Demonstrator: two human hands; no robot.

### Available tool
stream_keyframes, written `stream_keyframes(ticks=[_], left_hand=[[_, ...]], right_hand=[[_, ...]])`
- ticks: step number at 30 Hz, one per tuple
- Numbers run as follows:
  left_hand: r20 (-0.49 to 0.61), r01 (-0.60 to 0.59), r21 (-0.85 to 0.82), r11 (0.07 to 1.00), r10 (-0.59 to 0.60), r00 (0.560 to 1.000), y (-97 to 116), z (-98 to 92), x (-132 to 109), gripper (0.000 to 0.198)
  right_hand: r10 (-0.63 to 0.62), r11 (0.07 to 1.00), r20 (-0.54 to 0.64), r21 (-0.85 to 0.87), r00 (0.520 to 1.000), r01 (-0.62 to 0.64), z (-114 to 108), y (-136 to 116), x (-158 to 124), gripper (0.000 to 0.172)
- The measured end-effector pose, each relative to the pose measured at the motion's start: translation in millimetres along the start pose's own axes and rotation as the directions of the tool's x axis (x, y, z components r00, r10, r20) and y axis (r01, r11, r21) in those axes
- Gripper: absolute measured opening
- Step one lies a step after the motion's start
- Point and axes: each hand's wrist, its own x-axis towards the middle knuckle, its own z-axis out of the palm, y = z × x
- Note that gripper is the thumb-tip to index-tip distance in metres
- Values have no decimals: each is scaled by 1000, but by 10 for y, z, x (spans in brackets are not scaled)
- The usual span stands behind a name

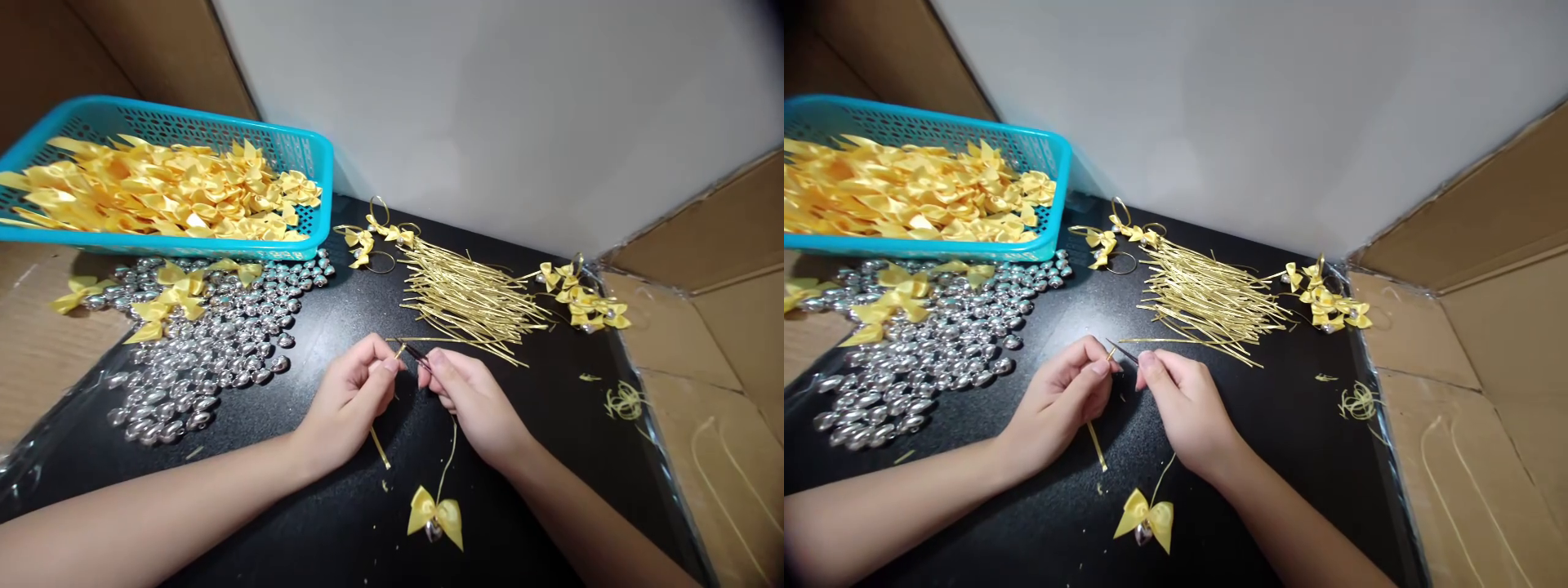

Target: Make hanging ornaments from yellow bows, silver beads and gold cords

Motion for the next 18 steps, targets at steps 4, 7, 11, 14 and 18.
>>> stream_keyframes(ticks=[4,7,11,14,18], left_hand=[[8,0,31,1000,0,1000,1,-7,8,29],[18,-1,31,1000,1,1000,2,-9,5,29],[11,2,39,999,-2,1000,11,-7,-2,28],[11,1,48,999,-1,1000,12,-5,1,29],[22,-6,48,999,5,1000,8,-3,5,29]], right_hand=[[10,1000,8,-18,1000,-10,-1,16,2,51],[11,1000,6,-28,1000,-11,-8,16,4,50],[12,1000,-8,-28,1000,-12,-11,-1,6,51],[12,1000,-15,-24,1000,-12,-10,-9,8,51],[16,1000,-18,-25,1000,-16,-10,-10,8,50]])
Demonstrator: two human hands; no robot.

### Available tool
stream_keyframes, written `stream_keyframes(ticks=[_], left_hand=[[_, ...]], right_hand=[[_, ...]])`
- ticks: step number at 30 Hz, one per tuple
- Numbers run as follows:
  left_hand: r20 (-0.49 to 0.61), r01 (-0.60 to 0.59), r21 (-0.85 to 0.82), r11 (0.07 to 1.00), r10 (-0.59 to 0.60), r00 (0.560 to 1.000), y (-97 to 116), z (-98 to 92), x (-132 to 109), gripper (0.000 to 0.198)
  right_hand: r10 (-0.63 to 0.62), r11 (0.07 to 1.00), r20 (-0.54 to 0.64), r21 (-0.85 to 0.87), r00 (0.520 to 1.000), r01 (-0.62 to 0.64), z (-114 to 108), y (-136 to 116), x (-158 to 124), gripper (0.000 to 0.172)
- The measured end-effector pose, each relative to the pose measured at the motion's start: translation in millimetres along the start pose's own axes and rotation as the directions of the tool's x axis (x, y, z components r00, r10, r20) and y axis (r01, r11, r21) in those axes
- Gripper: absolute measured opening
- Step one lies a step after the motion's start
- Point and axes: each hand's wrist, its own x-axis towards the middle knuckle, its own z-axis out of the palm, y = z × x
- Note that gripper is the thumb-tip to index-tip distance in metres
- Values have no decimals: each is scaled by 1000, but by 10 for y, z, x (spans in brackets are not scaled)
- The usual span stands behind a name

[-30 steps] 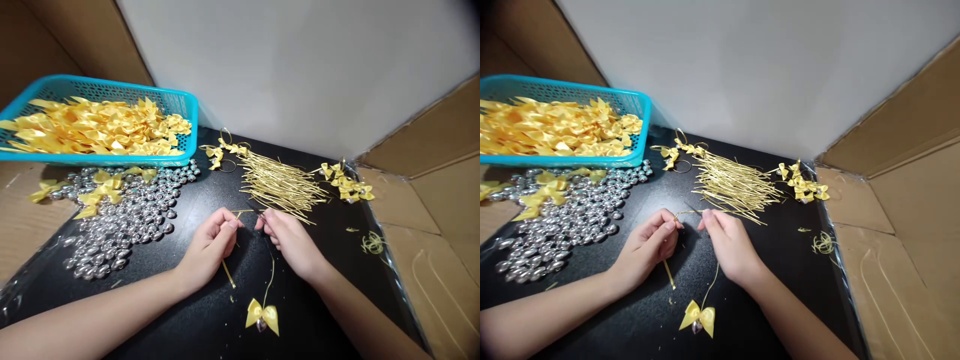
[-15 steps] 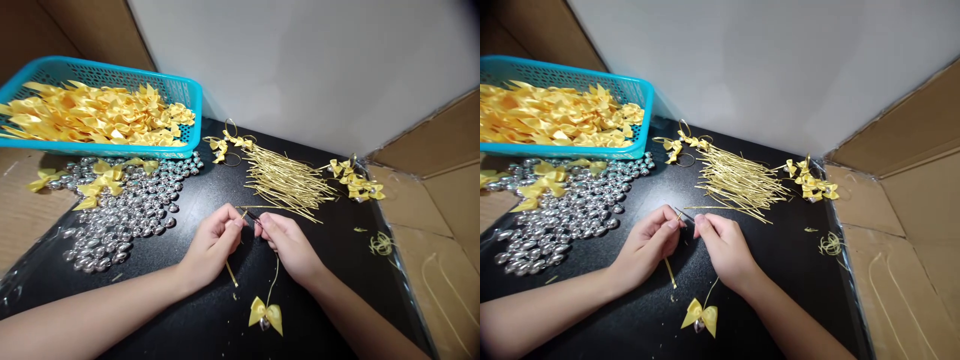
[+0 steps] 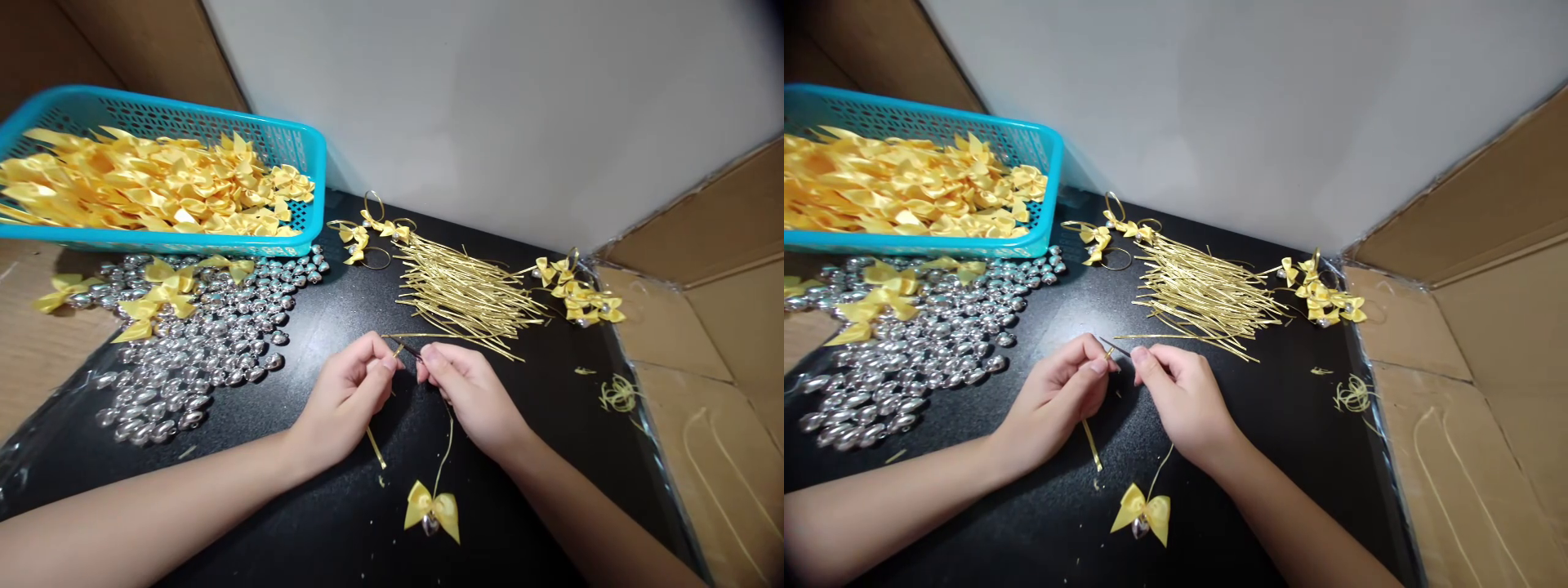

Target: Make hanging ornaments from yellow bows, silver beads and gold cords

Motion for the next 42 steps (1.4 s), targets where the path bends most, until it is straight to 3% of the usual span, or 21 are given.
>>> stream_keyframes(ticks=[42], left_hand=[[33,-30,-11,999,30,999,-13,-9,-2,29]], right_hand=[[-36,996,-23,-86,999,34,-20,-28,-8,40]])
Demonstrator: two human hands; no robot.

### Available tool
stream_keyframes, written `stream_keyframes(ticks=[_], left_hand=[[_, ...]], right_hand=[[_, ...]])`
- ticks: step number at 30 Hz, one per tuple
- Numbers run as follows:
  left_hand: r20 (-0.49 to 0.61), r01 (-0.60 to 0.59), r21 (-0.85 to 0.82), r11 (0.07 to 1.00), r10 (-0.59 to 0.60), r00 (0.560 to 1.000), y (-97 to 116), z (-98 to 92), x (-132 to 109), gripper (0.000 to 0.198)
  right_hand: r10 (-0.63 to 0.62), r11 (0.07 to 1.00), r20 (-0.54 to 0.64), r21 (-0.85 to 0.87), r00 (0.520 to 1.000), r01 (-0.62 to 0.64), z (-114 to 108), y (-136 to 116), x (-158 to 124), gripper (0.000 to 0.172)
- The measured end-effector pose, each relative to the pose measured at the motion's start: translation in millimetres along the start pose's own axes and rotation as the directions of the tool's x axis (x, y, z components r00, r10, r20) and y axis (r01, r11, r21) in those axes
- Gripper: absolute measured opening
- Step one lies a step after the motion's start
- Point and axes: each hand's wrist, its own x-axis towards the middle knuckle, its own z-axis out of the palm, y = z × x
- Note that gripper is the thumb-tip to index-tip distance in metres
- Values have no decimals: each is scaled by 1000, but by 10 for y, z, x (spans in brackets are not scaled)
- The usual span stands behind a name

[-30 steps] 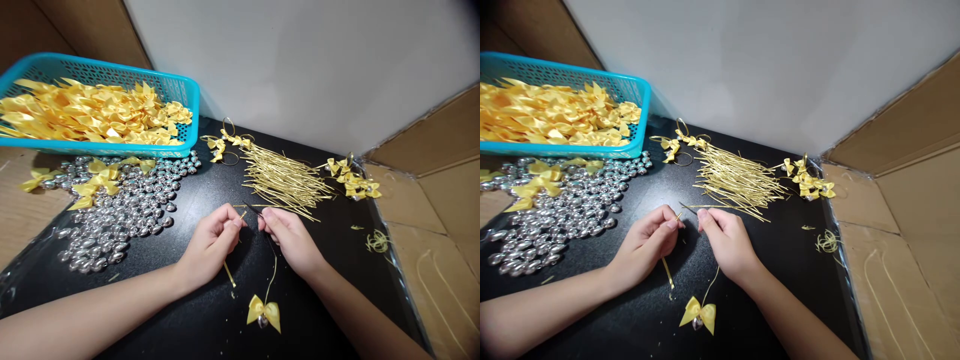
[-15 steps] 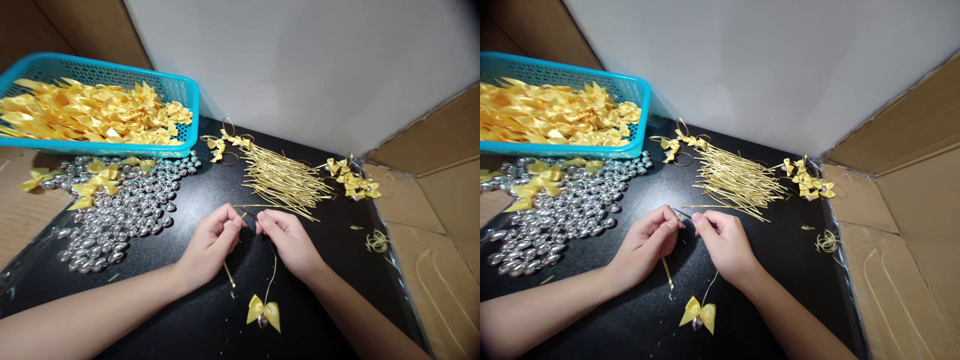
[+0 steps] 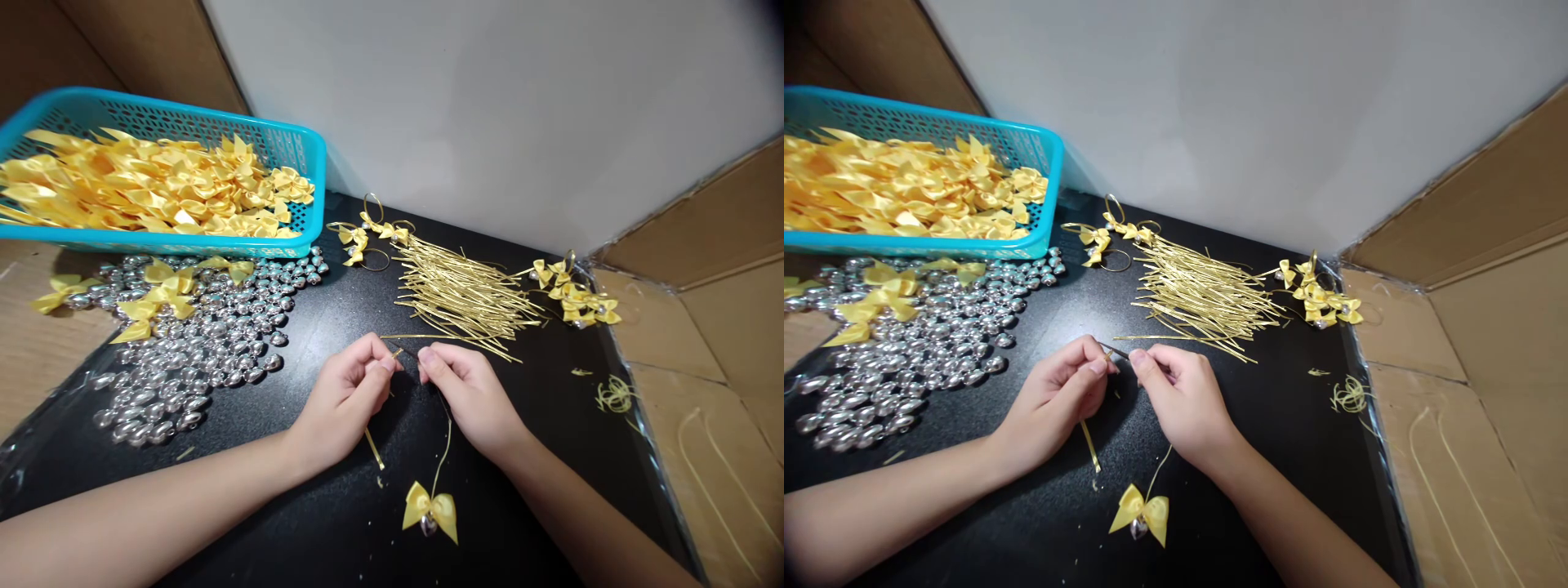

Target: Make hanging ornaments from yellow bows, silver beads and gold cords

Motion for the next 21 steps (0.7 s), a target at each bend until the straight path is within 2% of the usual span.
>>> stream_keyframes(ticks=[7,21], left_hand=[[-18,0,-6,1000,0,1000,-13,-1,0,29],[-9,-2,-5,1000,2,1000,6,8,10,29]], right_hand=[[35,999,15,29,999,-36,8,21,8,44],[26,999,12,36,1000,-26,26,23,6,44]])
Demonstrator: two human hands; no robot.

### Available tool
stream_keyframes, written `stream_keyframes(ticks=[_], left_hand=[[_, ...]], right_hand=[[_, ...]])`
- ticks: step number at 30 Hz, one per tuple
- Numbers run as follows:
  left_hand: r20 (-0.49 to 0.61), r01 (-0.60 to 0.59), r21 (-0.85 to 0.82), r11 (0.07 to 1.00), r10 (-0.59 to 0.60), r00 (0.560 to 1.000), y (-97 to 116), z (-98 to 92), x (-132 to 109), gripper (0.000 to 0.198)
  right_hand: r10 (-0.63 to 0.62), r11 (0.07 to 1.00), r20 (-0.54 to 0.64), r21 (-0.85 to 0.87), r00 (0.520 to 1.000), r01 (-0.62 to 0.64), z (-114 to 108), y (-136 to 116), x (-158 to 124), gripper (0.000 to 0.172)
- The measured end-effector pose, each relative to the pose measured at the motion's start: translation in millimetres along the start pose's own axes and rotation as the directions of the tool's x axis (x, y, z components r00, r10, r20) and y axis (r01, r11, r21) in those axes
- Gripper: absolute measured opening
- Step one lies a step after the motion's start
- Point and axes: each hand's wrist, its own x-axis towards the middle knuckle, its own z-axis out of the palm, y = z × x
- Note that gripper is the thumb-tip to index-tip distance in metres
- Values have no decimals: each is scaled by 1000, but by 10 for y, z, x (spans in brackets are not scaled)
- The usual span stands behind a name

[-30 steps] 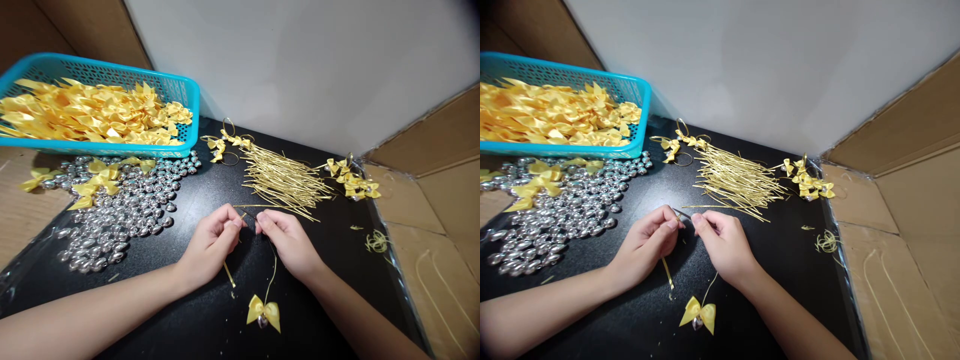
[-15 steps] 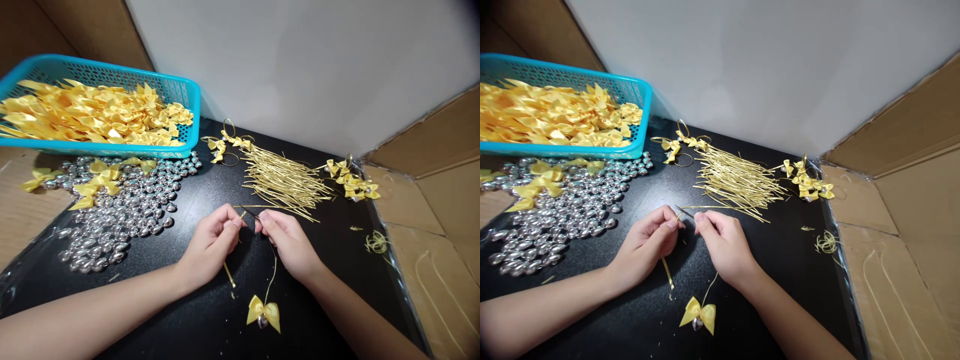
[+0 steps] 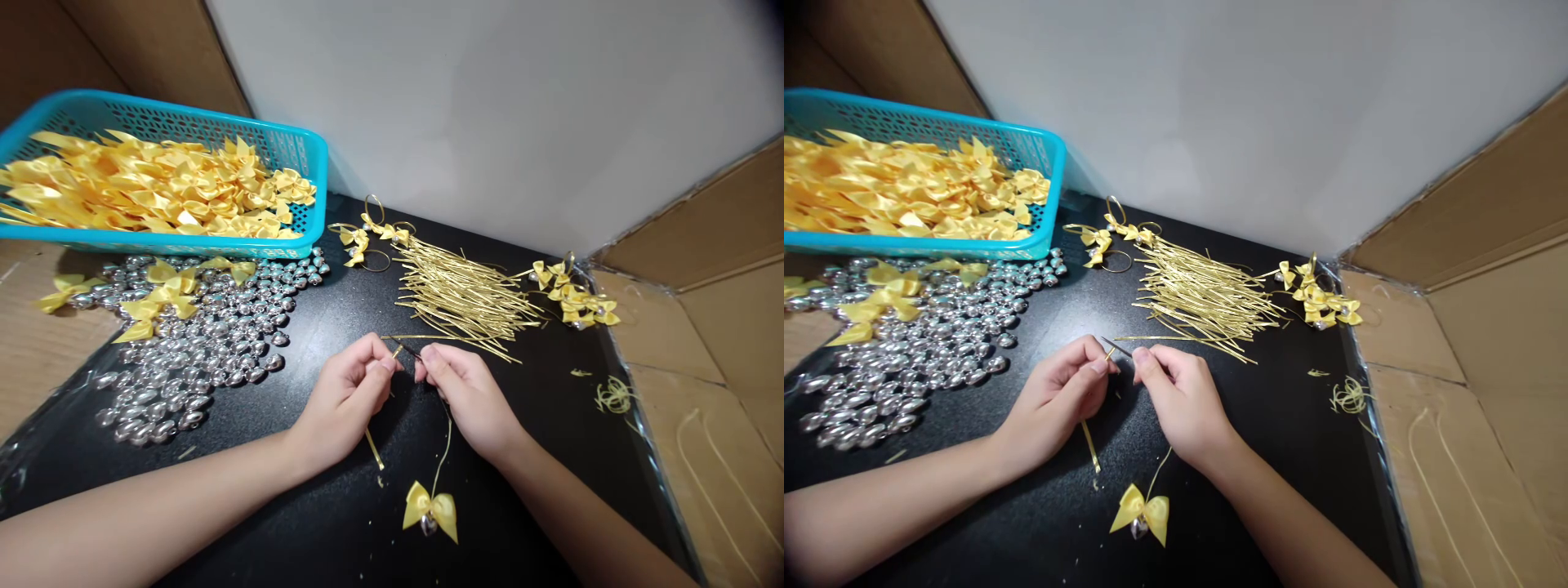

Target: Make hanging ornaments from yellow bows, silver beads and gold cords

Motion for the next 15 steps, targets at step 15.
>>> stream_keyframes(ticks=[15], left_hand=[[0,6,22,1000,-6,1000,5,4,-4,28]], right_hand=[[-16,999,-12,-34,1000,16,10,-15,-13,41]])
